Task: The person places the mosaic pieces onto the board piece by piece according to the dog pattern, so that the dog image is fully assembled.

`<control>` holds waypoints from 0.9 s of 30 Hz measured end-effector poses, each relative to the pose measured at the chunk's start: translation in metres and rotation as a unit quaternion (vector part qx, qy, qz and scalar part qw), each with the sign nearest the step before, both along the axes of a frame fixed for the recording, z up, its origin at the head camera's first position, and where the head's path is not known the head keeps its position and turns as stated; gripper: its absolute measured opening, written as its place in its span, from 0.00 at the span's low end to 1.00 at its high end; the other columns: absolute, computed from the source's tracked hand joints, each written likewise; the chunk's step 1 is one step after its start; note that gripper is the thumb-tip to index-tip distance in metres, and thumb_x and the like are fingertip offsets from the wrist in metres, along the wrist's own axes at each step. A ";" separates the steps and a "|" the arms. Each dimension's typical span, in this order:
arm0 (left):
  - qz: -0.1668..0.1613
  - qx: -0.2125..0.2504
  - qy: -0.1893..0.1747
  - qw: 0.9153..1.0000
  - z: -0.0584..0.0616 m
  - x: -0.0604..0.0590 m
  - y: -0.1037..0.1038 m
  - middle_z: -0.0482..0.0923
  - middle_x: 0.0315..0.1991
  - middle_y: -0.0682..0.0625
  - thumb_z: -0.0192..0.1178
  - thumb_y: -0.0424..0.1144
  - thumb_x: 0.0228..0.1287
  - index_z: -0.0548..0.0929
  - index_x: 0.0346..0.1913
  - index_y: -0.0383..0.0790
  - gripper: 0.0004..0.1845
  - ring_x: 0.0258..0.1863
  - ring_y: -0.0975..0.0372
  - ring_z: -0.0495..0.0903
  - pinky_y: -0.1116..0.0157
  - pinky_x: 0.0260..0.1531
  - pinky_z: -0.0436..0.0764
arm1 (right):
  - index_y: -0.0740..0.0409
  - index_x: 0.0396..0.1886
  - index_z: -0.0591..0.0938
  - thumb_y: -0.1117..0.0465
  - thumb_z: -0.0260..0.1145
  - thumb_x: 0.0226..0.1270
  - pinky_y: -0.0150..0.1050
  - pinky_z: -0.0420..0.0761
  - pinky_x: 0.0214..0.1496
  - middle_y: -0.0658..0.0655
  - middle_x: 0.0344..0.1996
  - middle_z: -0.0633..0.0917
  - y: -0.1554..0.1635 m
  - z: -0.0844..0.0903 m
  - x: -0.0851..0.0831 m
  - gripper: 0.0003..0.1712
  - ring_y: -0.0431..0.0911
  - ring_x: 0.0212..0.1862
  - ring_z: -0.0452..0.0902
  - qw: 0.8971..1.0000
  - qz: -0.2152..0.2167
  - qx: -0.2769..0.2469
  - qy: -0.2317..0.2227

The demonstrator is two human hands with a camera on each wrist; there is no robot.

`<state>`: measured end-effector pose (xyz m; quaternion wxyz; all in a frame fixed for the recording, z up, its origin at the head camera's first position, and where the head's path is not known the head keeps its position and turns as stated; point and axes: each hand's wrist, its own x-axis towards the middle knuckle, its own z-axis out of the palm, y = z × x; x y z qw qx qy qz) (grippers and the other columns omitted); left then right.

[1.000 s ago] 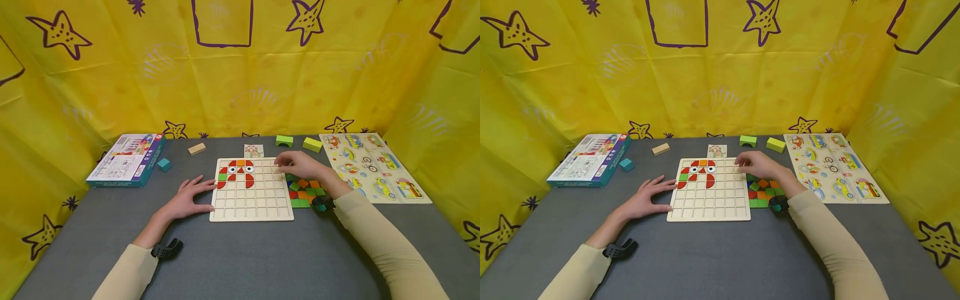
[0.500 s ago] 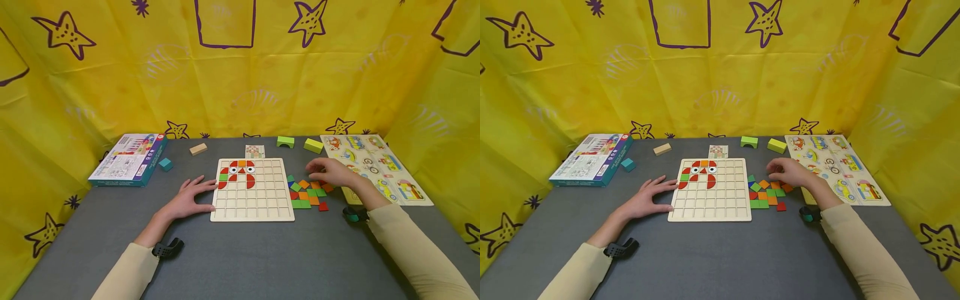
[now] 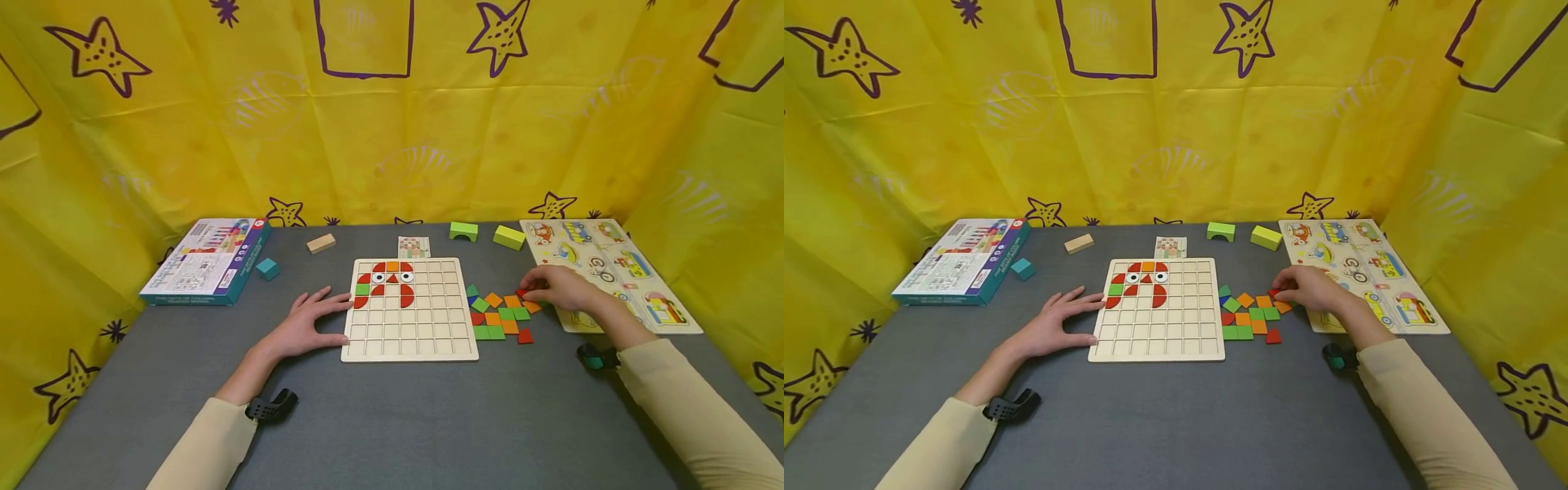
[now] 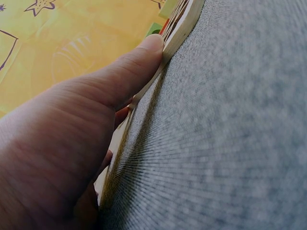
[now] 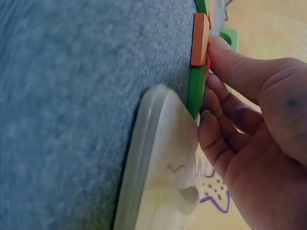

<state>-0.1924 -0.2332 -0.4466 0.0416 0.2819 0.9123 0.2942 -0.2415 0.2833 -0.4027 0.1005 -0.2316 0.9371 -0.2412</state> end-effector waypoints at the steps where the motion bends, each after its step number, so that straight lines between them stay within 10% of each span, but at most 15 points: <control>1: 0.000 0.000 0.000 1.000 0.000 0.000 0.000 0.64 0.75 0.50 0.73 0.55 0.59 0.75 0.71 0.46 0.39 0.77 0.42 0.47 0.36 0.69 0.36 | 0.62 0.42 0.85 0.62 0.72 0.68 0.45 0.78 0.44 0.51 0.37 0.86 -0.001 0.000 0.000 0.08 0.46 0.38 0.77 1.000 -0.002 -0.001 -0.001; 27: 0.000 0.000 0.004 1.000 0.000 0.000 0.000 0.65 0.75 0.49 0.73 0.55 0.59 0.75 0.71 0.45 0.38 0.77 0.41 0.48 0.35 0.68 0.36 | 0.60 0.46 0.83 0.66 0.66 0.73 0.46 0.78 0.47 0.53 0.39 0.85 -0.088 0.015 -0.020 0.06 0.51 0.41 0.78 0.991 0.054 -0.118 -0.041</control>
